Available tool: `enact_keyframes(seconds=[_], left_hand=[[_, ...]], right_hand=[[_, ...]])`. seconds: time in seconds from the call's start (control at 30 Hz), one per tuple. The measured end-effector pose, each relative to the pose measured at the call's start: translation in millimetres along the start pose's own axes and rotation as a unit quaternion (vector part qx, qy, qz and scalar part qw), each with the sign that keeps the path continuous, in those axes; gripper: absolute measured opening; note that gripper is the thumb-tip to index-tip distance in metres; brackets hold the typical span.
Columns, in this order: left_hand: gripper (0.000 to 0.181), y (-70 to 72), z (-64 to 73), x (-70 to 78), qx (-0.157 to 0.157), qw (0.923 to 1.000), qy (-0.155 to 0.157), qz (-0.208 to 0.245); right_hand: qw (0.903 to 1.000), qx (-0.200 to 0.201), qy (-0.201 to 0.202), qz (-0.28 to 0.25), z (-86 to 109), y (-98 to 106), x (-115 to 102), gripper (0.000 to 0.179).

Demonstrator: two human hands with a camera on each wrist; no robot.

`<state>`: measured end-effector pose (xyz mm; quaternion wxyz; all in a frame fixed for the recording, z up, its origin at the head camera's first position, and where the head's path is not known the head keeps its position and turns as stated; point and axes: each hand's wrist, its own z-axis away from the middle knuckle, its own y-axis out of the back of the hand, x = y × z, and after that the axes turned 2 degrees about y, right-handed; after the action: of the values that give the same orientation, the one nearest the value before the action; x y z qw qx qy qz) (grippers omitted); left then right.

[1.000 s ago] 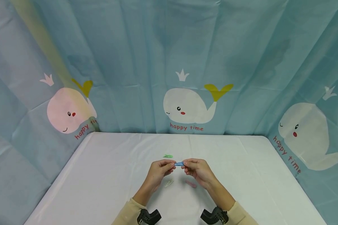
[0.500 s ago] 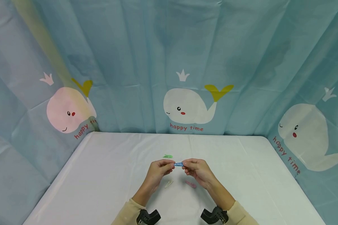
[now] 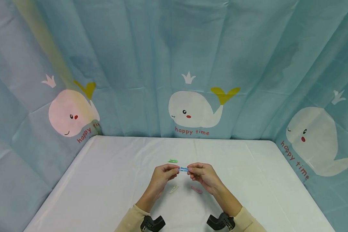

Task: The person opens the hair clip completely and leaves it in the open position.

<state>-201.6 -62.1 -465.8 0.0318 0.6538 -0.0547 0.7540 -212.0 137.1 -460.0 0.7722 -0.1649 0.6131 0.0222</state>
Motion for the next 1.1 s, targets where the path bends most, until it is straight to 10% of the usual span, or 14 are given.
enact_keyframes(seconds=[0.37, 1.1], left_hand=[[0.024, -0.8, -11.0, 10.0, 0.003, 0.9992, -0.031, -0.025], [0.028, 1.6, 0.0, -3.9, 0.001, 0.9998, 0.000, -0.021]], right_hand=[[0.9997, 0.020, 0.013, 0.008, -9.1, 0.0, -15.0, 0.013], [0.9994, 0.018, 0.002, 0.030, 0.3, -2.0, 2.3, 0.020]])
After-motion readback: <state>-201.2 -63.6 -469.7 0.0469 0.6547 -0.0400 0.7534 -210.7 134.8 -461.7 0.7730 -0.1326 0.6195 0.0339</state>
